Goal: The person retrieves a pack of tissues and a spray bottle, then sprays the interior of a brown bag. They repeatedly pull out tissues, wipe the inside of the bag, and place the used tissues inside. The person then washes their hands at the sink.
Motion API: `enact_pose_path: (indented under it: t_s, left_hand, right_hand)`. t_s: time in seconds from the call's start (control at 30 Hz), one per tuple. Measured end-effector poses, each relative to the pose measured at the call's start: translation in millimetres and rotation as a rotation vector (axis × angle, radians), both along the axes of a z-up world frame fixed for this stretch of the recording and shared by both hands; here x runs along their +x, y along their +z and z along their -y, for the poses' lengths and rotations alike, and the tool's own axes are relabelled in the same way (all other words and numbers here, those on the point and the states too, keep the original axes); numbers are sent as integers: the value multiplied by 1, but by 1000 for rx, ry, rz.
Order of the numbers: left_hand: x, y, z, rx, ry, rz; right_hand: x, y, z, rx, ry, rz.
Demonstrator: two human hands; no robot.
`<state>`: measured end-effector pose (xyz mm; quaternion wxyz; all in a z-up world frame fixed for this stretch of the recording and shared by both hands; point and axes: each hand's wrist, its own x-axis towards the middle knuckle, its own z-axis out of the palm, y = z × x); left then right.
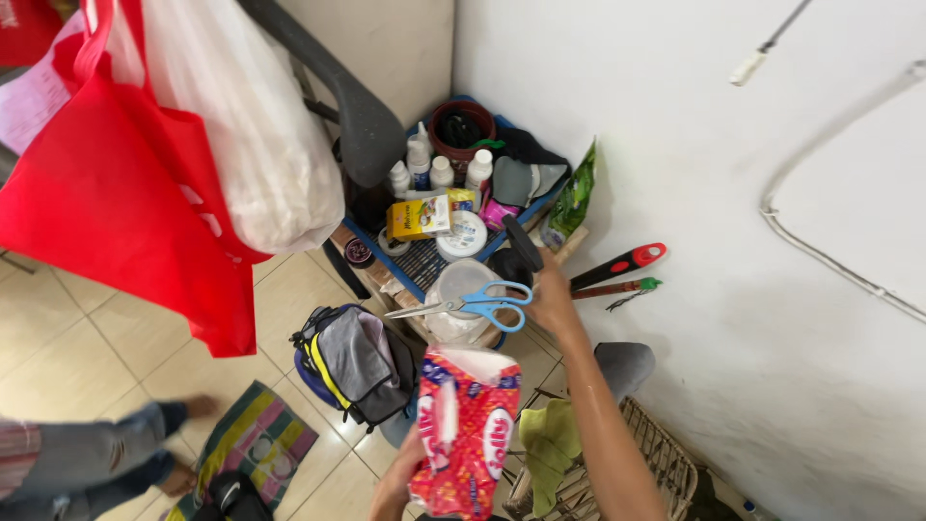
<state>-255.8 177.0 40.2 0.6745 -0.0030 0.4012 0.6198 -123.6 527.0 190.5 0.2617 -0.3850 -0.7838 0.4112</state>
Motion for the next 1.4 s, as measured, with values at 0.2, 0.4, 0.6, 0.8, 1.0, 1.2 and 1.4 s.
enact_pose_path:
  t_s: [0.2, 0.4, 0.6, 0.8, 1.0, 1.2, 1.4]
  left_hand:
    - [21, 67, -58, 294, -276, -56]
    - [24, 78, -77, 330, -307, -71]
    - [11, 63, -75, 327, -312, -109]
    - [11, 83, -79, 456, -461, -103]
    - [61, 38, -98, 575, -692, -45]
    - [163, 7, -114, 465, -1112, 194]
    - [269, -18, -63, -148, -1414, 320]
  right_hand:
    - [3, -14, 17, 30, -11, -151]
    - [0, -8, 30, 73, -222, -161]
    - [19, -19, 39, 154, -483, -394]
    - [109, 3, 72, 452, -856, -424]
    - [271, 91, 225, 93, -669, -666]
    - [295, 87, 418, 234, -1285, -477]
    - [296, 15, 588, 507, -1771, -883]
